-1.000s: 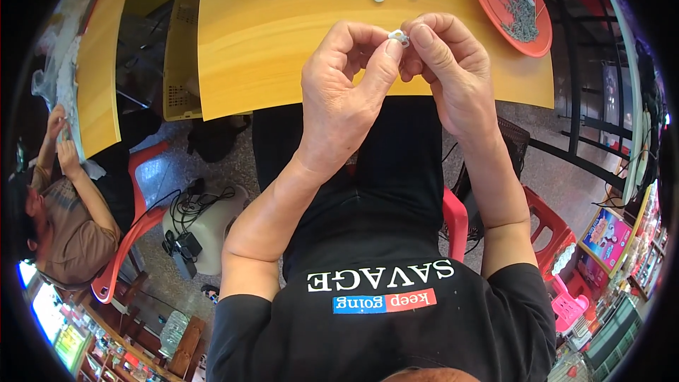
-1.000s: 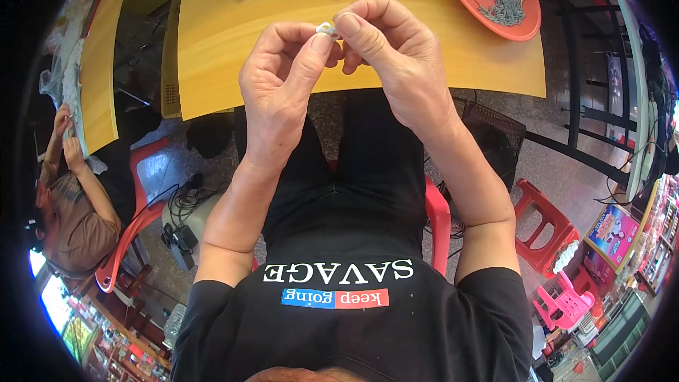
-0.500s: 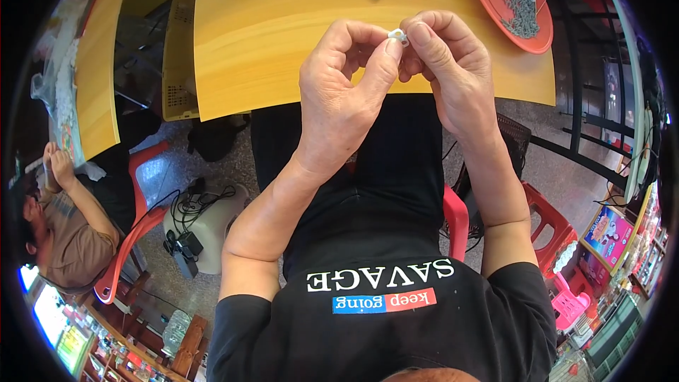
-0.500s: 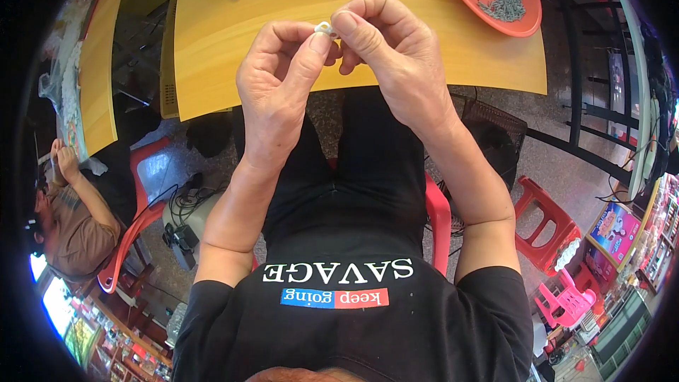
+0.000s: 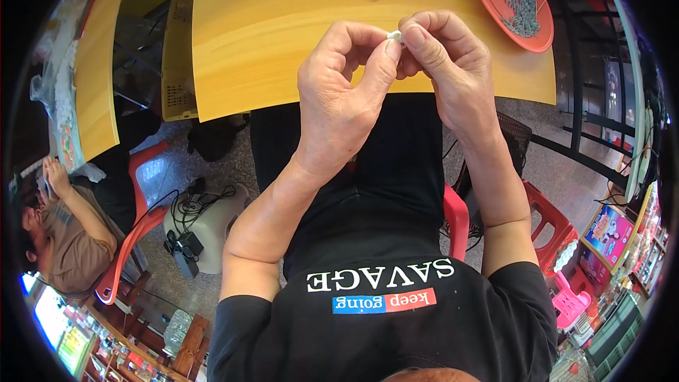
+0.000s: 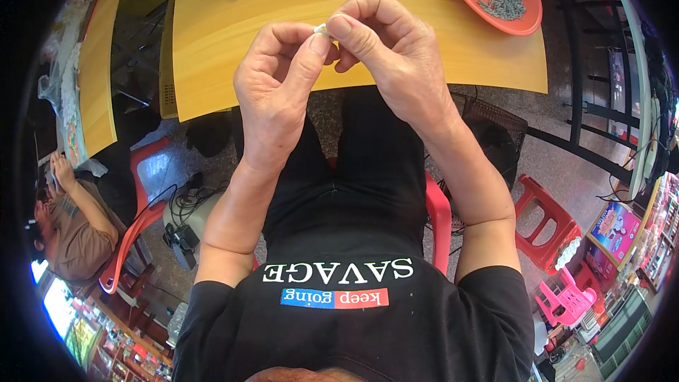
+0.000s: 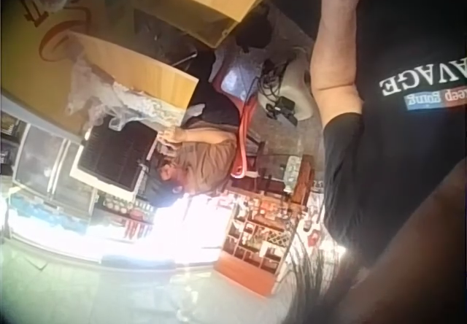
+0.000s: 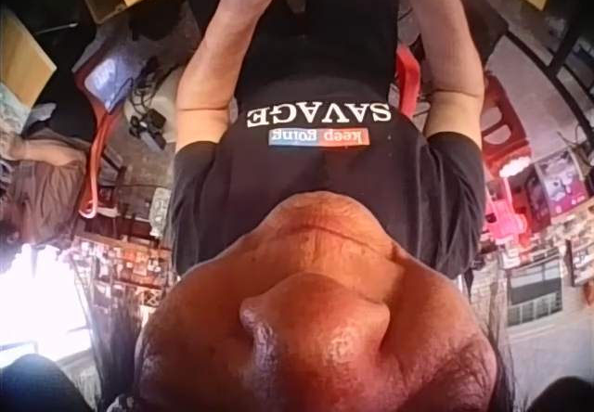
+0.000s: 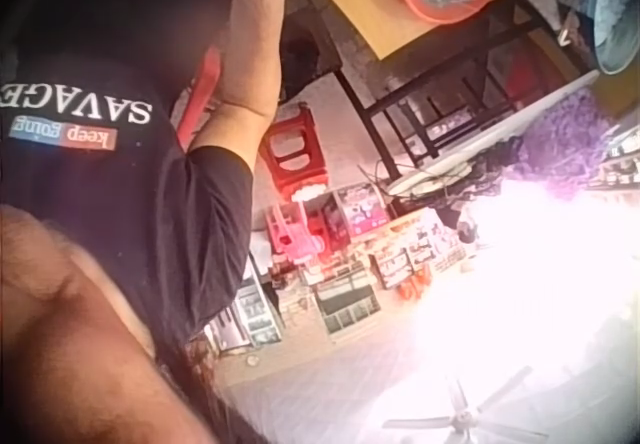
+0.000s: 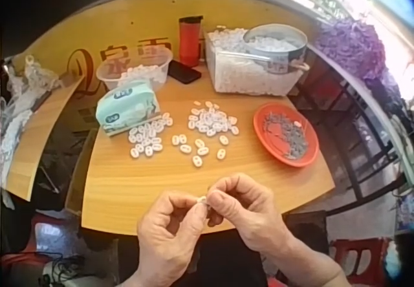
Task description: Manually attaching metal split rings to small white plastic components.
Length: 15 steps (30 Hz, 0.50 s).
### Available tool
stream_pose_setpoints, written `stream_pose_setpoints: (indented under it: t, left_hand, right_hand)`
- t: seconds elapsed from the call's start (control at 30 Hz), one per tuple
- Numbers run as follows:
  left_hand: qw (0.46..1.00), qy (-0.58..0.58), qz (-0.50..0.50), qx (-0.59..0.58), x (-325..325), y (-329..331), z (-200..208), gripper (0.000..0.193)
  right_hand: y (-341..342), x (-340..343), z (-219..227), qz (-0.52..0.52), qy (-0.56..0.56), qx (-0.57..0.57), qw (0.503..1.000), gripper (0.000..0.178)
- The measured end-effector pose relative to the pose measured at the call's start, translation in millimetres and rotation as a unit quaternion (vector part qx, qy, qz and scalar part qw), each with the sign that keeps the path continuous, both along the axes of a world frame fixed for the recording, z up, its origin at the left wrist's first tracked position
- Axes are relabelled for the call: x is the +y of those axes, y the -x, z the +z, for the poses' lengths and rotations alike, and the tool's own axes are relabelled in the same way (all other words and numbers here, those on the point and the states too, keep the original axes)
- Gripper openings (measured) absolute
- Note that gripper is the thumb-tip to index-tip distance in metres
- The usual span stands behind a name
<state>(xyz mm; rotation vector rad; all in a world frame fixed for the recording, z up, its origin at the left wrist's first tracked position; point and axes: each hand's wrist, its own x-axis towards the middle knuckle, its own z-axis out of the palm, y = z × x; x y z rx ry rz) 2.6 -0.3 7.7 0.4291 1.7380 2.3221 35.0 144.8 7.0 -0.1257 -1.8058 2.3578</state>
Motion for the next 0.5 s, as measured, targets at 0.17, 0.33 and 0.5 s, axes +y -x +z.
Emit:
stream_pose_setpoints:
  t: [0.17, 0.33, 0.5]
  left_hand:
    - [0.999, 0.021, 0.026, 0.032, 3.5, 0.7, -6.5, 0.009]
    - [0.999, 0.007, 0.000, -0.034, 1.6, 16.4, -21.1, 0.009]
    - [0.998, -0.004, -0.029, -0.050, -5.0, 24.3, -13.4, 0.012]
  right_hand:
    - [2.4, -9.4, -8.5, -0.032, 0.025, 0.010, 0.999, 0.019]
    - [13.5, -8.5, -23.0, -0.028, 0.050, -0.025, 0.998, 0.020]
    - [16.1, 1.6, -10.9, 0.018, 0.071, -0.035, 0.997, 0.025]
